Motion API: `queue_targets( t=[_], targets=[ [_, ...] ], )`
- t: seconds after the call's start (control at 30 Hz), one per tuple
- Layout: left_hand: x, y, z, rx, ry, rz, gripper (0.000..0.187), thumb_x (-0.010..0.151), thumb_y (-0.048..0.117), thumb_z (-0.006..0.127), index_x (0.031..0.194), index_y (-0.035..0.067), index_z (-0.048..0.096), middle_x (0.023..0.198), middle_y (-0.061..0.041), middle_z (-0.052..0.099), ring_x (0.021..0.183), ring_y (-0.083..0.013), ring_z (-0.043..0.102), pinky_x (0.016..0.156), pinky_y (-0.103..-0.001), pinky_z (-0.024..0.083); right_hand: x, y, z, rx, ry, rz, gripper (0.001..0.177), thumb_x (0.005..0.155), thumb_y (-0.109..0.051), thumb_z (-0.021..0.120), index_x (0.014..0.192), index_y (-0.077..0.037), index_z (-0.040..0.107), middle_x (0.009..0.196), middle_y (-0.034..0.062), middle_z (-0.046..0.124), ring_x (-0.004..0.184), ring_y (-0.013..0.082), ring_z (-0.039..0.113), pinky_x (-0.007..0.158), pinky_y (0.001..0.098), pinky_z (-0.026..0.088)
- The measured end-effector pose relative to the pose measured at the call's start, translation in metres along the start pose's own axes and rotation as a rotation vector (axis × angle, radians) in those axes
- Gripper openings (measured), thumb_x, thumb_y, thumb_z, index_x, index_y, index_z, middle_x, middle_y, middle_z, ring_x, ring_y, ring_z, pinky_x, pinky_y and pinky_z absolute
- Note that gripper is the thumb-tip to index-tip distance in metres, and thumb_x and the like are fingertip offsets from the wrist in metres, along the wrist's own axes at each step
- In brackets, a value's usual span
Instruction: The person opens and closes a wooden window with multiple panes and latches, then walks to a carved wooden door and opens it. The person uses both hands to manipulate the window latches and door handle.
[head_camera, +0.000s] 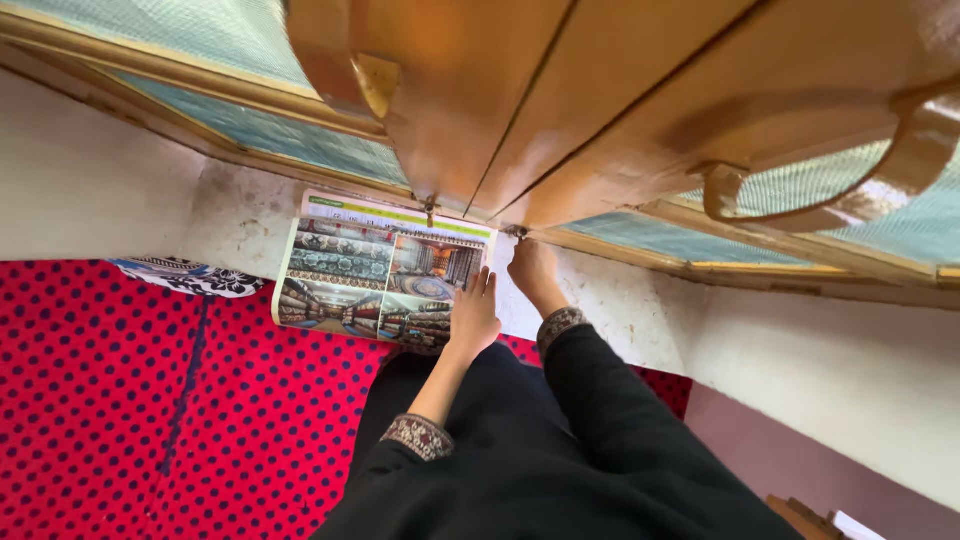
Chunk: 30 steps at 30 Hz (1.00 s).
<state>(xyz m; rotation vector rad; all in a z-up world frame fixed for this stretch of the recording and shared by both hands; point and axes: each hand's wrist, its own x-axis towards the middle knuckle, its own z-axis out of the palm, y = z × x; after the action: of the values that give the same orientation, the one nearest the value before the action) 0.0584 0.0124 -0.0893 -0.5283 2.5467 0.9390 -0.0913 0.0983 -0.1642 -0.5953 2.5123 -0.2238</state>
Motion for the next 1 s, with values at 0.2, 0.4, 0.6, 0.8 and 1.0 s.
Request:
queue_targets(
  t=[0.2,0.4,0.6,0.8,1.0],
  targets=[
    [-0.001,0.001,0.008,0.029,0.041,0.035,0.08,0.074,0.0,0.064,0.15,-0.002,0.04,0.162,-0.019,0.035,0.15,-0.0343,0.032,0.114,-0.058,0.033,0.002,0.008,0.006,-0.159,-0.082,-0.114,0.024,0.081,-0.009,0.063,0.098,0.006,0.07,0.095,0.0256,0.071,0.084,0.0402,0.073,0.071,0.0485,0.061],
    [-0.013,-0.005,0.007,0.005,-0.001,-0.028,0.081,0.076,0.006,0.069,0.15,-0.001,0.038,0.161,-0.02,0.035,0.15,-0.0339,0.032,0.115,-0.058,0.033,0.011,0.0,0.021,0.011,-0.101,-0.01,0.027,0.085,-0.012,0.058,0.099,0.008,0.07,0.094,0.0295,0.072,0.085,0.043,0.072,0.075,0.0514,0.06],
    [-0.023,-0.005,0.001,0.026,0.039,-0.016,0.08,0.079,0.009,0.071,0.152,0.001,0.04,0.162,-0.018,0.038,0.153,-0.0335,0.033,0.116,-0.057,0.035,0.008,0.003,0.023,-0.081,-0.174,-0.066,0.028,0.086,-0.015,0.057,0.1,0.006,0.071,0.097,0.0281,0.073,0.089,0.0429,0.073,0.079,0.0527,0.059],
    [-0.021,-0.04,-0.016,0.05,0.059,-0.061,0.083,0.076,0.014,0.074,0.148,-0.003,0.037,0.159,-0.022,0.035,0.148,-0.0367,0.033,0.111,-0.06,0.034,0.022,0.004,0.016,0.045,-0.107,0.123,0.032,0.086,-0.015,0.057,0.104,0.008,0.069,0.095,0.028,0.074,0.09,0.0438,0.073,0.077,0.0528,0.059],
    [-0.027,-0.083,-0.021,0.036,0.097,-0.141,0.075,0.076,0.006,0.067,0.146,0.0,0.043,0.159,-0.018,0.04,0.149,-0.0371,0.036,0.114,-0.057,0.038,-0.003,-0.047,0.027,-0.065,-0.302,0.079,0.032,0.098,-0.028,0.056,0.104,-0.002,0.074,0.109,0.0243,0.072,0.101,0.0423,0.071,0.087,0.0539,0.056]
  ],
)
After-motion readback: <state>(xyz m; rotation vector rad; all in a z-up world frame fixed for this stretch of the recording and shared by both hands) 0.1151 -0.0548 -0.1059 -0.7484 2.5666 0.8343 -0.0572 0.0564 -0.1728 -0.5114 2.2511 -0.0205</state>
